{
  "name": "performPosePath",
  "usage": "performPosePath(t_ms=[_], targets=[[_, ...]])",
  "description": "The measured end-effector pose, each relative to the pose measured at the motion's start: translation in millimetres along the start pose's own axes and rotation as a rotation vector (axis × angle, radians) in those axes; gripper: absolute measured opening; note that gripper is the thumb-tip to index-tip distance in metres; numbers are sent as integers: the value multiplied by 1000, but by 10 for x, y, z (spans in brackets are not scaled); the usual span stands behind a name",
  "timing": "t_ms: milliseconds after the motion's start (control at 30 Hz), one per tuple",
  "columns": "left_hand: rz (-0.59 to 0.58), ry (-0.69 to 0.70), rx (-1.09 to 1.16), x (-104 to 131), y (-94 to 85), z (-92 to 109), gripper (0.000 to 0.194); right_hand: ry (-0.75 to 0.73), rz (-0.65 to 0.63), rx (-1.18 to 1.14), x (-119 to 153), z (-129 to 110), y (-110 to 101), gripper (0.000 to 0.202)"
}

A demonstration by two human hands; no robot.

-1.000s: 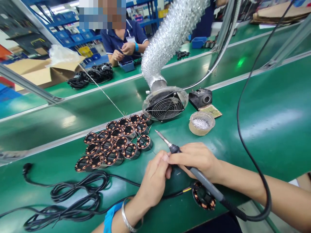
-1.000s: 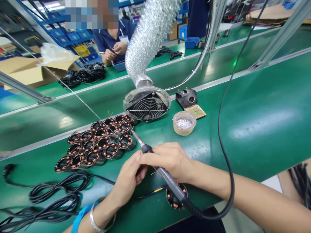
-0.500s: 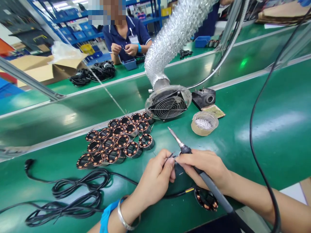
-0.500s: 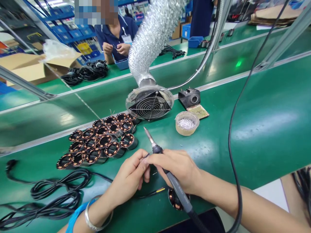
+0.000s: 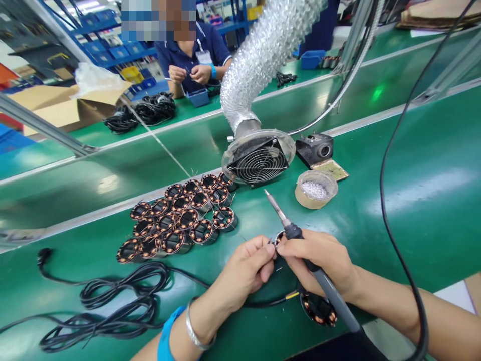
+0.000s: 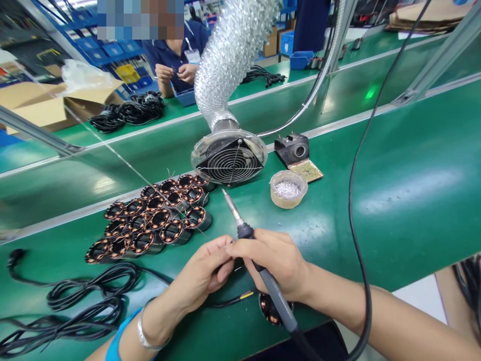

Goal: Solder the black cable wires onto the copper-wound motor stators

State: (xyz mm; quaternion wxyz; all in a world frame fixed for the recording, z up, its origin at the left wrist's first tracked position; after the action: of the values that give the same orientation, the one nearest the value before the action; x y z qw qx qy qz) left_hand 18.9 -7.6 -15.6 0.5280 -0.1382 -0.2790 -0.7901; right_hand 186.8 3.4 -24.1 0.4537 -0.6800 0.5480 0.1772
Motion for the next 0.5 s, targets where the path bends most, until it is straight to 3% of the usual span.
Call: performPosePath(t_ms=[133, 333, 500], targets=[[103, 54, 41, 1, 23, -20, 49, 68, -10, -12, -27, 21, -62, 29], [196, 68, 57, -4, 19, -58, 52, 221, -210, -239, -23, 27, -104, 38], [234, 95, 27, -18, 27, -86, 51, 174, -106, -54, -10, 78, -41, 26]])
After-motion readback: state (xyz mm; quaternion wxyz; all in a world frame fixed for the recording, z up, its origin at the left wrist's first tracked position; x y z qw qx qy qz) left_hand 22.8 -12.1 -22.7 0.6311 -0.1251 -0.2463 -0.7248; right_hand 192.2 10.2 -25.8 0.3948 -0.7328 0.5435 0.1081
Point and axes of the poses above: each hand's wrist, its own x-axis away from the middle knuckle, its own y-axis out of the palm, z = x × y, the point moved 1 cm from there along -x, towards the middle knuckle, and after that the axes turned 2 degrees about -x, right-handed, at the moved point
